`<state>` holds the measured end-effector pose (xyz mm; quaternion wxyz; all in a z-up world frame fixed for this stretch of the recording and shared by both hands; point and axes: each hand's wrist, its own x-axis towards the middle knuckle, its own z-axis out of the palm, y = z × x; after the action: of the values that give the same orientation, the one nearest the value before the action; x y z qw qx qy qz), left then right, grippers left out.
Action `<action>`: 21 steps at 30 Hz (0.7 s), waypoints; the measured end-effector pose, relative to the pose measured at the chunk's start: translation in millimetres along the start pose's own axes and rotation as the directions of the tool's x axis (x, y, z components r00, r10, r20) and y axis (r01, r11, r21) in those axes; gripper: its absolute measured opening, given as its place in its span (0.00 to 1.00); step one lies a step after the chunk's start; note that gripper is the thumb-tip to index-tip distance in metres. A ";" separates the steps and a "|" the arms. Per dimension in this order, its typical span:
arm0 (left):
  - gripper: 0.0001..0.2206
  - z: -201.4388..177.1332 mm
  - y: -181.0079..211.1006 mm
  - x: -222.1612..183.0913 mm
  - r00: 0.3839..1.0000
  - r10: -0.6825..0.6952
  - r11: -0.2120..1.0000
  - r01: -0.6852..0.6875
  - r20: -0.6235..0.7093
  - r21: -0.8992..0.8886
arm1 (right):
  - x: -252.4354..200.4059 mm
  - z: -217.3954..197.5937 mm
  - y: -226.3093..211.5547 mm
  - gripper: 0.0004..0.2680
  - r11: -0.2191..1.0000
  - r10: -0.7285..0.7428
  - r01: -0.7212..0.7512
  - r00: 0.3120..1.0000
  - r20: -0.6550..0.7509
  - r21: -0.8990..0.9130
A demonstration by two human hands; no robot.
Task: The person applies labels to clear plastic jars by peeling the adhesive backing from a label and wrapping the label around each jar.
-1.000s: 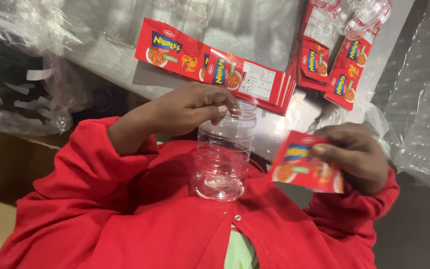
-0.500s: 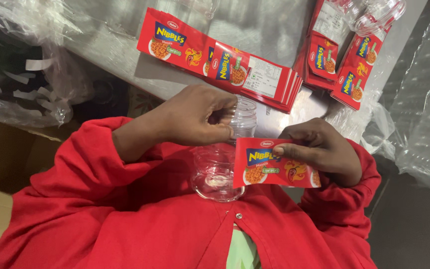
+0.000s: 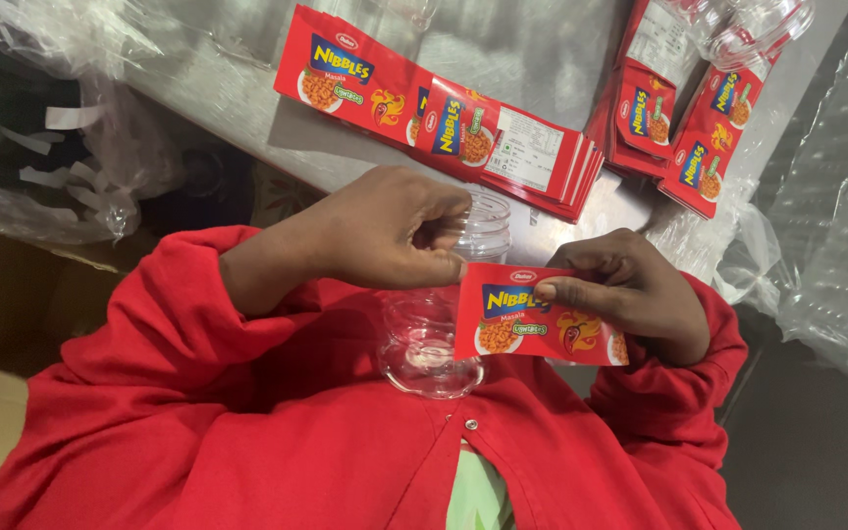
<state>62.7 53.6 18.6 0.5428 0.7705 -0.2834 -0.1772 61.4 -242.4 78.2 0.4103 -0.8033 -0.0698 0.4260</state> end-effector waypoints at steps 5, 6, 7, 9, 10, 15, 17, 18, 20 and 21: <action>0.14 -1.4 0.5 -2.3 0.998 0.054 0.998 -0.055 -0.040 -0.026 | 1.5 -1.2 12.2 0.11 0.981 0.008 -0.009 1.000 0.005 0.191; 0.14 -4.4 1.8 -3.9 0.998 0.055 0.997 -0.057 -0.038 -0.045 | 3.1 -5.5 15.9 0.08 0.975 0.065 -0.063 0.998 -0.003 0.214; 0.14 -7.7 3.7 -6.0 0.998 0.056 0.996 -0.058 -0.036 -0.064 | 3.5 -10.0 20.7 0.06 0.964 0.121 -0.116 0.993 -0.009 0.238; 0.15 -17.2 8.4 -11.5 0.997 0.066 0.993 -0.068 -0.027 -0.098 | 1.8 -19.7 34.3 0.06 0.956 0.133 -0.112 0.989 -0.060 0.271; 0.15 -22.6 11.3 -14.9 0.997 0.076 0.988 -0.077 -0.014 -0.135 | 1.5 -25.3 42.5 0.05 0.945 0.151 -0.111 0.982 -0.110 0.308; 0.15 -48.4 36.8 -33.6 0.988 0.132 0.957 -0.106 0.077 -0.270 | 15.4 -41.9 59.9 0.12 0.950 -0.194 0.256 0.933 -0.302 0.181; 0.16 -51.5 46.9 -35.2 0.967 0.215 0.942 -0.169 0.134 -0.290 | 17.2 -38.2 48.1 0.17 0.892 -0.406 0.450 0.837 -0.367 0.039; 0.16 -46.4 52.1 -37.0 0.973 0.183 0.858 -0.087 0.143 -0.506 | 12.9 -33.9 41.5 0.25 0.831 -0.530 0.554 0.759 -0.379 -0.051; 0.19 -37.3 57.4 -38.9 0.973 0.161 0.728 -0.006 0.163 -0.686 | 14.6 -16.0 32.5 0.34 0.745 -0.650 0.649 0.658 -0.381 -0.150; 0.15 -32.6 57.6 -37.2 0.975 0.148 0.723 0.006 0.163 -0.690 | 22.5 -6.7 30.2 0.33 0.735 -0.657 0.662 0.641 -0.397 -0.146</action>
<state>38.6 86.6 82.7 0.7630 0.4806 -0.2822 -0.3274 73.3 -255.8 44.4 0.5469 -0.7919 -0.2642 0.0632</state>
